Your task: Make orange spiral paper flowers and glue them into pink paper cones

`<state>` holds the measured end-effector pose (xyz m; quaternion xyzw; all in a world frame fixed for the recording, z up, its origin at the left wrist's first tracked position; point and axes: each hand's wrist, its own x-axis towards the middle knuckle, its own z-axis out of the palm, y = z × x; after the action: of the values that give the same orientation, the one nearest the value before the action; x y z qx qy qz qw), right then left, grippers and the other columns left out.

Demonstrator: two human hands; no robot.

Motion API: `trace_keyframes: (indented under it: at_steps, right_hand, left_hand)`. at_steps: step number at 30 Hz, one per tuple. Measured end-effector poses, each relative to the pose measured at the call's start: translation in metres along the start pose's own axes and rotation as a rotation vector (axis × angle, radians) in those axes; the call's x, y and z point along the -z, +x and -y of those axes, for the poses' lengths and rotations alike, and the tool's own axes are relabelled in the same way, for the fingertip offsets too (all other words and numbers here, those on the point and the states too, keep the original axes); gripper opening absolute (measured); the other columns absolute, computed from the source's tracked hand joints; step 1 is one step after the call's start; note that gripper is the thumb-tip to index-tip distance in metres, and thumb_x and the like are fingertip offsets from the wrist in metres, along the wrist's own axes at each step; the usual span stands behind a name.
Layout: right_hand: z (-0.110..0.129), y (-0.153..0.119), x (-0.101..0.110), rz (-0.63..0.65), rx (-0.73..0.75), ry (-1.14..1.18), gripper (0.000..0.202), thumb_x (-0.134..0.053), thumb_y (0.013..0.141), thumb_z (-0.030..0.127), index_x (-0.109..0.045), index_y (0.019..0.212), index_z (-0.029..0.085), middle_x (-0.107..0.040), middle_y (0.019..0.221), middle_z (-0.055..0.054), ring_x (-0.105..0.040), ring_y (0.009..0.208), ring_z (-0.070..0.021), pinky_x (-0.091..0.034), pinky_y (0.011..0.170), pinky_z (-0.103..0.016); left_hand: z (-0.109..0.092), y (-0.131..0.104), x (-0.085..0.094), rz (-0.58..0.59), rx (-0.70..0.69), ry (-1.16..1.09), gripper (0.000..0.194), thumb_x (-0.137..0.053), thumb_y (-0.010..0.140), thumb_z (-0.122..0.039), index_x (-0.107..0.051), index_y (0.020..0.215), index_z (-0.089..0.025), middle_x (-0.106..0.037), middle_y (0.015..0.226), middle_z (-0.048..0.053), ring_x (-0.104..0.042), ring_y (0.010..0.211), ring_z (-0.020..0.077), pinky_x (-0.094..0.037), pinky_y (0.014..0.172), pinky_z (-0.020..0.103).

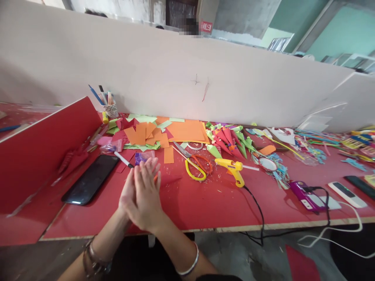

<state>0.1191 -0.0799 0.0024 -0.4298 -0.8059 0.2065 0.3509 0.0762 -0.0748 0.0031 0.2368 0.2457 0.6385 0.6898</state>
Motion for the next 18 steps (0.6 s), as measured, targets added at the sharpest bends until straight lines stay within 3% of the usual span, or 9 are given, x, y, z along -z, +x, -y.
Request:
trace_keyframes:
  at_steps: [1,3,4,8,10,13,16,17,18]
  right_hand:
    - [0.004,-0.001,0.001,0.04,0.03,0.003,0.07,-0.04,0.083,0.039,-0.007,0.139,0.014,-0.007,0.146,-0.009,-0.007,0.133,-0.0264,-0.009,0.107,-0.049]
    - [0.008,0.002,0.006,0.084,0.078,0.003,0.069,-0.041,0.082,0.041,-0.011,0.138,0.014,-0.009,0.146,-0.007,-0.008,0.133,-0.0248,-0.009,0.107,-0.047]
    - [0.007,0.006,0.01,0.086,0.086,-0.005,0.067,-0.04,0.083,0.041,-0.013,0.138,0.016,-0.01,0.146,-0.007,-0.008,0.133,-0.0241,-0.009,0.108,-0.047]
    - [-0.002,0.02,0.027,0.023,0.027,-0.095,0.057,-0.033,0.086,0.036,-0.015,0.138,0.019,-0.015,0.145,-0.005,-0.01,0.133,-0.0236,-0.005,0.107,-0.049]
    - [-0.003,0.018,0.028,0.005,-0.005,-0.156,0.057,-0.033,0.087,0.035,-0.015,0.138,0.018,-0.015,0.145,-0.005,-0.01,0.133,-0.0245,-0.003,0.107,-0.05]
    - [0.005,0.007,0.02,0.05,0.051,-0.166,0.063,-0.037,0.085,0.035,-0.012,0.138,0.013,-0.01,0.146,-0.007,-0.007,0.134,-0.0241,-0.001,0.108,-0.046]
    - [0.013,0.003,0.018,0.092,0.181,-0.121,0.068,-0.04,0.082,0.039,-0.013,0.138,0.01,-0.01,0.146,-0.008,-0.008,0.133,-0.0232,-0.007,0.108,-0.043]
    - [0.012,0.005,0.02,0.095,0.199,-0.114,0.068,-0.04,0.082,0.04,-0.014,0.137,0.011,-0.011,0.146,-0.008,-0.008,0.133,-0.023,-0.008,0.108,-0.043]
    - [0.011,0.008,0.023,0.089,0.192,-0.116,0.065,-0.038,0.083,0.039,-0.016,0.137,0.013,-0.011,0.146,-0.007,-0.008,0.133,-0.0227,-0.008,0.108,-0.044]
  left_hand:
    - [0.006,-0.002,-0.003,-0.026,-0.079,-0.005,0.054,-0.029,0.08,-0.054,-0.029,0.131,-0.035,-0.025,0.141,-0.009,-0.014,0.132,0.0174,-0.027,0.104,0.031]
    - [0.014,-0.008,-0.01,-0.171,-0.393,-0.037,0.059,-0.027,0.078,-0.057,-0.017,0.133,-0.04,-0.02,0.142,-0.012,-0.01,0.133,0.0188,-0.025,0.105,0.034]
    - [0.015,-0.01,-0.013,-0.222,-0.386,-0.023,0.057,-0.026,0.079,-0.057,-0.017,0.133,-0.04,-0.024,0.141,-0.011,-0.013,0.133,0.0195,-0.025,0.105,0.034]
    - [-0.01,-0.011,-0.013,-0.071,0.155,0.052,0.047,-0.031,0.086,-0.04,-0.034,0.131,-0.027,-0.045,0.13,0.004,-0.035,0.124,0.0248,-0.03,0.101,0.043]
    - [-0.026,-0.009,-0.01,-0.072,0.282,-0.026,0.048,-0.028,0.087,-0.043,-0.034,0.131,-0.024,-0.044,0.131,0.005,-0.032,0.126,0.0247,-0.027,0.103,0.043]
    - [-0.031,-0.008,-0.012,-0.118,0.069,-0.141,0.049,-0.032,0.087,-0.042,-0.029,0.133,-0.027,-0.035,0.137,0.0,-0.02,0.131,0.0209,-0.024,0.105,0.037]
    - [-0.015,-0.013,-0.019,-0.202,-0.111,-0.172,0.051,-0.031,0.086,-0.041,-0.012,0.134,-0.044,-0.021,0.141,-0.018,-0.006,0.133,0.0119,-0.022,0.106,0.026]
    - [-0.01,-0.015,-0.021,-0.25,-0.138,-0.187,0.051,-0.03,0.087,-0.041,-0.011,0.134,-0.043,-0.023,0.141,-0.017,-0.008,0.133,0.0133,-0.023,0.106,0.027]
    - [-0.006,-0.018,-0.022,-0.25,-0.055,-0.192,0.049,-0.027,0.087,-0.041,-0.012,0.134,-0.042,-0.027,0.14,-0.014,-0.012,0.133,0.0145,-0.024,0.105,0.029]
